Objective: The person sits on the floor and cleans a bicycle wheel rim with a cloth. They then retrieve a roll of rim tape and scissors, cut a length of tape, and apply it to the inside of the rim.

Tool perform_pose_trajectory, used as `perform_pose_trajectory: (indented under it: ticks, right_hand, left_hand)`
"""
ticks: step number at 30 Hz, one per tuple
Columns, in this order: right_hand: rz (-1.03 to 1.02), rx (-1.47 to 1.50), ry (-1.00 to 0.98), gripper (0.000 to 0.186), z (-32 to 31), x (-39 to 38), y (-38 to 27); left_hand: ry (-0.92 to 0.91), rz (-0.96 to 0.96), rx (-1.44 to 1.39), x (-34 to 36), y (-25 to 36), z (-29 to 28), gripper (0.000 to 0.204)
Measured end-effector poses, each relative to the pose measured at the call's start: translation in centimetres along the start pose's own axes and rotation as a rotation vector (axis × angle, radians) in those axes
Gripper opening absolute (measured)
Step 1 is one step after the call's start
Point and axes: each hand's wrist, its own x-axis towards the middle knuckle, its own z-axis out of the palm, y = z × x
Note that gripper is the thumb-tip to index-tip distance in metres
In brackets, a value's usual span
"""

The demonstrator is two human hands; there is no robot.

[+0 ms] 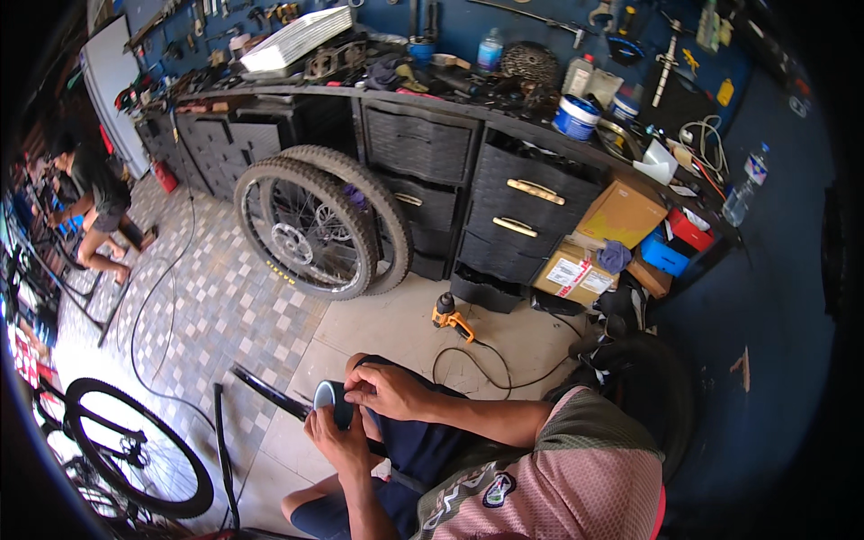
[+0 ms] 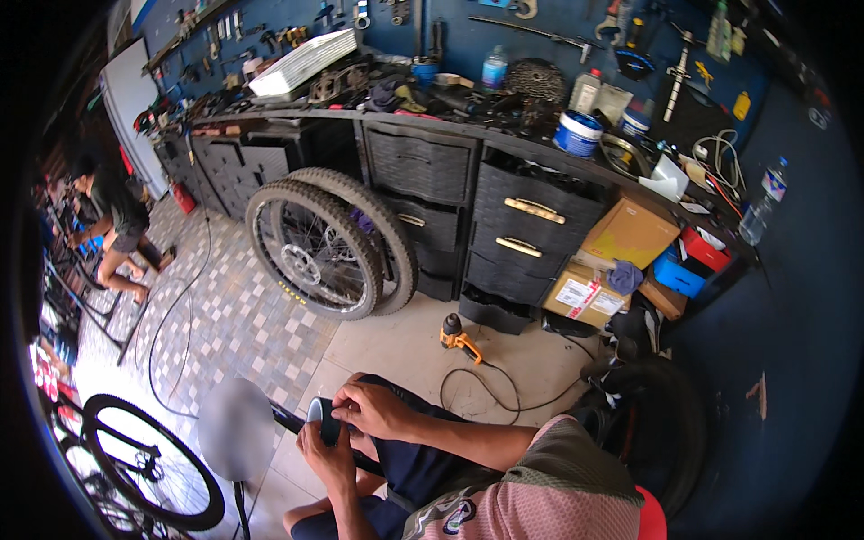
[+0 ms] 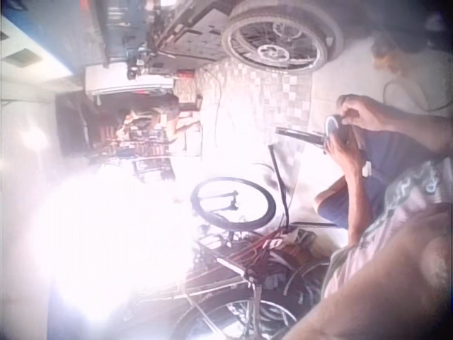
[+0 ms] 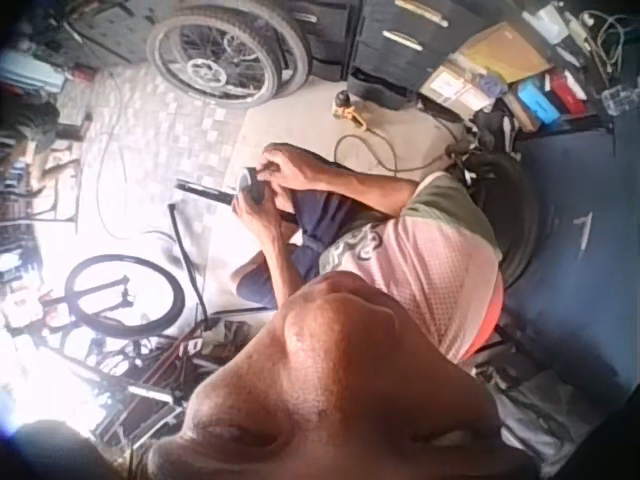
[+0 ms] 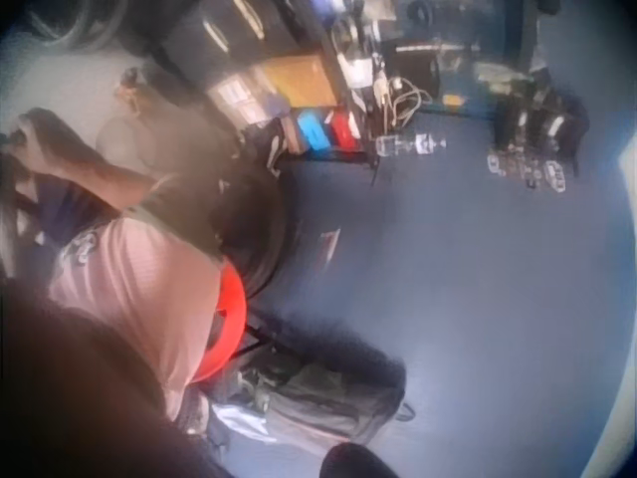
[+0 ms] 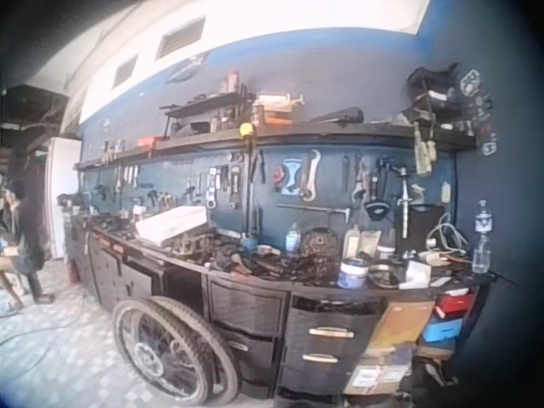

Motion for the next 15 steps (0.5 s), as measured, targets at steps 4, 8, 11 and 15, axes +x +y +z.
perform_pose_trajectory:
  ticks: [4,8,11,15]
  right_hand:
    - [0.018,0.205,0.007,0.032,-0.4,0.0,1.1]
    - [0.056,-0.005,-0.012,0.040,-1.4,-0.5,-0.4]
    - [0.039,0.077,-0.008,0.045,-1.4,-0.5,0.6]
    - [0.071,0.180,-0.135,0.044,-2.5,0.1,1.5]
  left_hand:
    - [-0.040,0.098,-0.002,0.2,0.5,0.1,0.035]
    - [-0.082,0.159,0.044,0.5,1.4,-0.1,0.032]
    - [-0.079,0.197,0.050,0.7,1.9,-0.1,0.030]
    - [-0.074,0.233,0.050,0.7,2.0,-0.1,0.030]
